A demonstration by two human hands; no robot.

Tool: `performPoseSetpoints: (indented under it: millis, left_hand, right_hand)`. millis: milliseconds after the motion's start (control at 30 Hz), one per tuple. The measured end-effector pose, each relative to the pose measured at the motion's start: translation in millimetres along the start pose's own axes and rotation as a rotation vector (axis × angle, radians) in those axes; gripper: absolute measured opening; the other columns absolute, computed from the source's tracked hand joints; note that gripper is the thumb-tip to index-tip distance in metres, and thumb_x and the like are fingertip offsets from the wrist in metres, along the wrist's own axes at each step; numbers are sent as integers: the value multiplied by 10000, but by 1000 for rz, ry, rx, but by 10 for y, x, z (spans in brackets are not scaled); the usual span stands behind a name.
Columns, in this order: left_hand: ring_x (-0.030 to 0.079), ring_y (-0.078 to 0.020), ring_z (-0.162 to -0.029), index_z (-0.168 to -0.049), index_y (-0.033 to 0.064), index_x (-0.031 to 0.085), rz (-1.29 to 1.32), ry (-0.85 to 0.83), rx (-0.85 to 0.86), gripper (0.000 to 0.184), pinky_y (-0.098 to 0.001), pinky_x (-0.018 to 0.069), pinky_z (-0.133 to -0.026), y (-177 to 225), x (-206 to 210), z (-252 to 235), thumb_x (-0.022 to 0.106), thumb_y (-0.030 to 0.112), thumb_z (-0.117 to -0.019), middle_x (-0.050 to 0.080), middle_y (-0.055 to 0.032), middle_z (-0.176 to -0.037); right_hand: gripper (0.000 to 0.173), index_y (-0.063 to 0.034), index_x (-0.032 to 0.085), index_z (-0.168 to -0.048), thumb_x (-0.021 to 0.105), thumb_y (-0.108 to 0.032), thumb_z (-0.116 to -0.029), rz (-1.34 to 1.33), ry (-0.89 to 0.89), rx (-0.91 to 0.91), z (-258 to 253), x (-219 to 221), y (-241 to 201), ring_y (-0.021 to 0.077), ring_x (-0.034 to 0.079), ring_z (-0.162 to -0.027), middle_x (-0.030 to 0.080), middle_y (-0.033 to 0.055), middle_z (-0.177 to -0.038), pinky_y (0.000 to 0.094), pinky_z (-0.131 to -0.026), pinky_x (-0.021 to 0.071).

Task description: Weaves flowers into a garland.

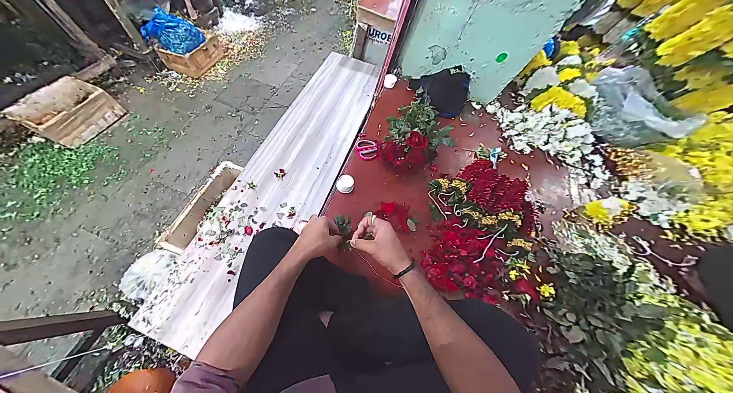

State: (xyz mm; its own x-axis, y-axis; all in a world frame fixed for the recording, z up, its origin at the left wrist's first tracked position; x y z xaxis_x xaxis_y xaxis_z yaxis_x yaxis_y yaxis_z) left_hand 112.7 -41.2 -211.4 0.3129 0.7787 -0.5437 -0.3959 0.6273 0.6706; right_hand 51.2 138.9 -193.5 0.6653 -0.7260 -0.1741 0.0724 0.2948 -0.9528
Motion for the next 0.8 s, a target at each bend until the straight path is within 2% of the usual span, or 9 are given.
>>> performPoseSetpoints:
  millis: [133, 333, 467, 567, 633, 667, 700, 767, 800]
  left_hand:
    - [678, -241, -1023, -965, 125, 800, 24, -42, 57, 208, -523, 536, -915, 46, 13, 27, 648, 236, -876, 751, -64, -993]
    - [668, -212, -1013, -968, 140, 808, 46, -77, 121, 239, -487, 529, -934, 111, 69, 37, 721, 350, -898, 738, -55, -985]
    - [691, -206, -964, -944, 126, 800, 37, -37, 102, 198, -490, 549, -901, 104, 89, 28, 709, 296, -899, 747, -61, -959]
    - [669, -231, -953, -906, 124, 773, 17, 16, 40, 209, -497, 532, -871, 122, 10, -7, 696, 316, -877, 722, -65, -931]
    - [644, -256, -991, -902, 132, 771, -17, 41, 0, 235, -512, 509, -890, 125, -109, -31, 688, 347, -860, 713, -71, -934]
    - [659, -252, -971, -904, 135, 770, -31, 47, -10, 241, -522, 517, -886, 126, -184, -36, 690, 359, -861, 719, -69, -927]
    - [672, -242, -931, -894, 138, 767, -42, 54, -20, 243, -526, 527, -865, 136, -264, -45, 691, 365, -854, 722, -62, -902]
    - [670, -226, -867, -879, 127, 758, -49, 49, -38, 239, -529, 524, -837, 202, -424, -26, 703, 358, -850, 715, -58, -862]
    - [667, -213, -835, -871, 124, 756, -51, 47, -43, 233, -522, 524, -820, 258, -507, -5, 712, 352, -847, 711, -53, -843]
  right_hand:
    - [227, -94, 656, -940, 771, -126, -747, 195, 31, 36, -117, 99, 183, 122, 668, -738, 698, 7, -817, 327, -690, 573]
    - [304, -85, 637, -960, 788, -128, -699, 306, 27, 141, -100, 61, 152, 152, 641, -745, 660, 35, -821, 365, -700, 555]
    - [470, -52, 633, -1074, 874, -125, -678, 261, 79, 288, -123, 17, 258, 182, 695, -742, 700, 73, -851, 397, -717, 614]
    - [405, -29, 646, -1155, 768, -81, -773, 240, 250, 357, -162, -169, 490, 225, 708, -776, 710, 113, -921, 439, -736, 615]
    - [365, -43, 640, -1171, 714, -82, -816, 179, 304, 339, -164, -270, 533, 192, 712, -761, 724, 88, -924, 389, -680, 606]
    - [370, -46, 642, -1190, 709, -72, -826, 142, 273, 300, -146, -262, 478, 176, 709, -807, 724, 79, -972, 366, -702, 600]
    - [432, -45, 629, -1238, 720, -48, -815, 102, 195, 253, -125, -219, 396, 172, 719, -933, 722, 85, -1089, 359, -795, 614]
    - [685, -30, 549, -1402, 772, -40, -755, 12, -4, 155, -59, -29, 292, 205, 630, -1223, 632, 125, -1355, 384, -1011, 550]
    - [828, -44, 484, -1478, 821, -80, -723, -25, -90, 125, -25, 87, 278, 204, 575, -1302, 576, 122, -1438, 385, -1074, 510]
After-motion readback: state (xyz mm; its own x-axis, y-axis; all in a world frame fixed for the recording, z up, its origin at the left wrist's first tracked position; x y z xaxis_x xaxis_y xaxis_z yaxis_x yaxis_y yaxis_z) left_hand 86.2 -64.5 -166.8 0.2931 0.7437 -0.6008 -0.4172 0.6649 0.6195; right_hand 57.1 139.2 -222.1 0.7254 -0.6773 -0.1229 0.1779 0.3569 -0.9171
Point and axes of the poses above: each hand's wrist, its own z-axis away from the middle knuckle, its own x-axis out of the palm, y = z × x, the point moved 4 cm from there along -z, towards the middle knuckle
